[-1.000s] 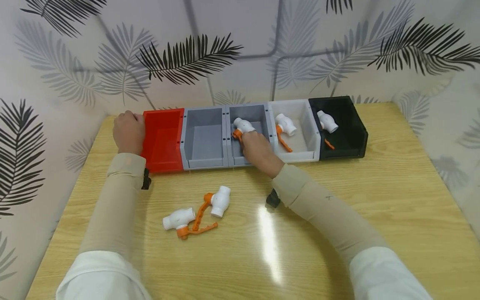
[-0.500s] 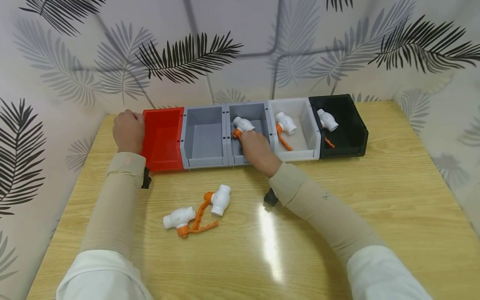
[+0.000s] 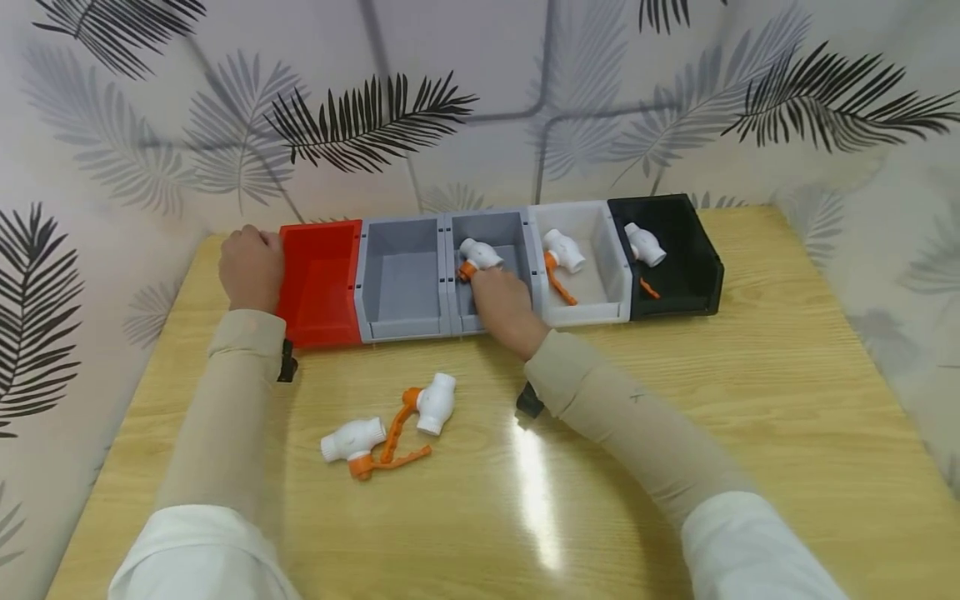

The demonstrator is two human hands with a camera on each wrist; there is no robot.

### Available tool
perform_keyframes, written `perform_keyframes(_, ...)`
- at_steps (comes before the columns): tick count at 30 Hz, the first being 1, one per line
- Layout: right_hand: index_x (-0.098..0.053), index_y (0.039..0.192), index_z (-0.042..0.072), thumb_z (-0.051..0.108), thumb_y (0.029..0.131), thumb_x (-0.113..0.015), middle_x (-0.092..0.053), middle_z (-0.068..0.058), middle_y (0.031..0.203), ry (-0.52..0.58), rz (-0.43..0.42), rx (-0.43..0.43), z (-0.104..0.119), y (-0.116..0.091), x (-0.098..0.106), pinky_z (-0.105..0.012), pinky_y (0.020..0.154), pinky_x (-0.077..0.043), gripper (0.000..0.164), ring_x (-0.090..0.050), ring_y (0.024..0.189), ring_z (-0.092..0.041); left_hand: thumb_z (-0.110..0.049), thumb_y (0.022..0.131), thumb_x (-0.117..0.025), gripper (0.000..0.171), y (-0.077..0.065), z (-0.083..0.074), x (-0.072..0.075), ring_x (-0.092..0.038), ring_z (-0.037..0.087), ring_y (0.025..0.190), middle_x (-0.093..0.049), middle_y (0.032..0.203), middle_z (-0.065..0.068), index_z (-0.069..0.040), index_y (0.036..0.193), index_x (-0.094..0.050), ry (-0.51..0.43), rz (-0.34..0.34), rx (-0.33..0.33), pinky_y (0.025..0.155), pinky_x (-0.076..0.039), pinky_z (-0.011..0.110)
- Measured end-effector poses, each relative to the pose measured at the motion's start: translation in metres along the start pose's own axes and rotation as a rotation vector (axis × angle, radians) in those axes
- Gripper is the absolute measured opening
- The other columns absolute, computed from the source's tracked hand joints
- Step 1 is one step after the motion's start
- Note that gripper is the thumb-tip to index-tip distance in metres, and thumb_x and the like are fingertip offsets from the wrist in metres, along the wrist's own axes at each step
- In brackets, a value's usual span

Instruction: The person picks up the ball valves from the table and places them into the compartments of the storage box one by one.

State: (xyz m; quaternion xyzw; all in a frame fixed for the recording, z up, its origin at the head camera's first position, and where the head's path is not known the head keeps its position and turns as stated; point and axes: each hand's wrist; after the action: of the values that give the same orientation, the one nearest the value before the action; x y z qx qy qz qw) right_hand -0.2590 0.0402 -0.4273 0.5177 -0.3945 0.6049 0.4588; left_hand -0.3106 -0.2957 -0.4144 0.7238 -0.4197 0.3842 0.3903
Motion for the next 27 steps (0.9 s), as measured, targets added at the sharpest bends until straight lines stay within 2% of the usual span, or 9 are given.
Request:
perform_keyframes(3, -0.065, 0.089, 0.004, 0.006, 0.092, -0.049, -0.065, -0.013, 0.089, -0.014, -0.015, 0.015, 0.001, -0.004, -0.001, -0.042, 0.058, -0.052, 0.017, -0.063, 0.079, -0.028, -0.021, 0.094, -0.026, 0.041, -0.001, 0.004, -0.001, -0.051, 0.048, 0.084, -0.053, 0.086, 0.028, 0.009, 0.084, -0.053, -0.001, 0.000, -0.002, 0.074, -0.044, 0.057)
perform_keyframes(6, -0.064, 0.089, 0.003, 0.006, 0.092, -0.050, -0.063, -0.013, 0.088, -0.031, -0.080, 0.050, -0.002, -0.011, -0.003, -0.042, 0.059, -0.052, 0.015, -0.062, 0.080, -0.027, -0.021, 0.093, -0.027, 0.043, -0.002, 0.004, -0.001, -0.051, 0.049, 0.085, -0.053, 0.087, 0.029, 0.010, 0.086, -0.054, -0.003, -0.008, -0.003, 0.075, -0.043, 0.057)
perform_keyframes(9, -0.064, 0.090, 0.002, 0.006, 0.092, -0.051, -0.061, -0.012, 0.088, -0.046, -0.160, 0.100, -0.003, -0.022, -0.001, -0.040, 0.059, -0.052, 0.014, -0.059, 0.081, -0.027, -0.021, 0.093, -0.028, 0.042, -0.002, 0.003, -0.001, -0.051, 0.050, 0.084, -0.053, 0.087, 0.030, 0.011, 0.085, -0.054, -0.003, -0.031, -0.013, 0.073, -0.043, 0.058)
perform_keyframes(14, -0.064, 0.089, 0.003, 0.006, 0.087, -0.055, -0.059, -0.009, 0.085, -0.034, -0.242, 0.177, 0.001, -0.046, 0.008, -0.034, 0.055, -0.051, 0.010, -0.058, 0.078, -0.024, -0.020, 0.092, -0.029, 0.040, 0.001, 0.001, -0.002, -0.052, 0.051, 0.082, -0.054, 0.083, 0.030, 0.010, 0.081, -0.053, -0.018, -0.069, -0.032, 0.070, -0.043, 0.059)
perform_keyframes(17, -0.065, 0.086, 0.004, 0.005, 0.085, -0.056, -0.058, -0.006, 0.081, 0.015, -0.301, 0.267, 0.006, -0.063, 0.011, -0.032, 0.054, -0.049, 0.009, -0.057, 0.074, -0.022, -0.020, 0.093, -0.029, 0.041, 0.003, 0.002, -0.003, -0.052, 0.050, 0.083, -0.054, 0.084, 0.030, 0.010, 0.082, -0.054, -0.019, -0.059, -0.029, 0.071, -0.043, 0.059)
perform_keyframes(20, -0.066, 0.086, 0.004, 0.005, 0.084, -0.058, -0.059, -0.005, 0.078, 0.071, -0.350, 0.396, 0.015, -0.081, 0.014, -0.030, 0.057, -0.048, 0.009, -0.057, 0.071, -0.020, -0.022, 0.093, -0.028, 0.043, 0.004, 0.002, -0.003, -0.052, 0.050, 0.084, -0.055, 0.086, 0.030, 0.010, 0.085, -0.055, -0.015, -0.038, -0.025, 0.072, -0.043, 0.058)
perform_keyframes(23, -0.067, 0.087, 0.004, 0.006, 0.083, -0.059, -0.062, -0.005, 0.079, 0.100, -0.351, 0.508, 0.028, -0.099, 0.016, -0.028, 0.064, -0.049, 0.009, -0.058, 0.072, -0.019, -0.023, 0.094, -0.027, 0.044, 0.004, 0.003, -0.002, -0.052, 0.049, 0.086, -0.055, 0.088, 0.029, 0.009, 0.087, -0.055, -0.010, -0.025, -0.017, 0.074, -0.043, 0.057)
perform_keyframes(27, -0.068, 0.088, 0.006, 0.010, 0.085, -0.059, -0.063, -0.002, 0.082, 0.067, -0.284, 0.586, 0.045, -0.122, 0.014, -0.024, 0.065, -0.048, 0.011, -0.057, 0.073, -0.016, -0.023, 0.094, -0.027, 0.044, 0.003, 0.004, -0.003, -0.052, 0.048, 0.085, -0.055, 0.087, 0.029, 0.009, 0.087, -0.056, -0.012, -0.023, -0.012, 0.073, -0.043, 0.057)
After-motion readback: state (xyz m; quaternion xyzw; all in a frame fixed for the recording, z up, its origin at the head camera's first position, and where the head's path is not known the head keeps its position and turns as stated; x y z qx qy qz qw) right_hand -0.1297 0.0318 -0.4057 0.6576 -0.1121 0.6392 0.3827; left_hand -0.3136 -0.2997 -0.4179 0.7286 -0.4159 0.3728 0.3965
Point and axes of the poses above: each hand's wrist, its own y-axis towards the middle knuckle, its own x-axis out of the back of the hand, z = x × y
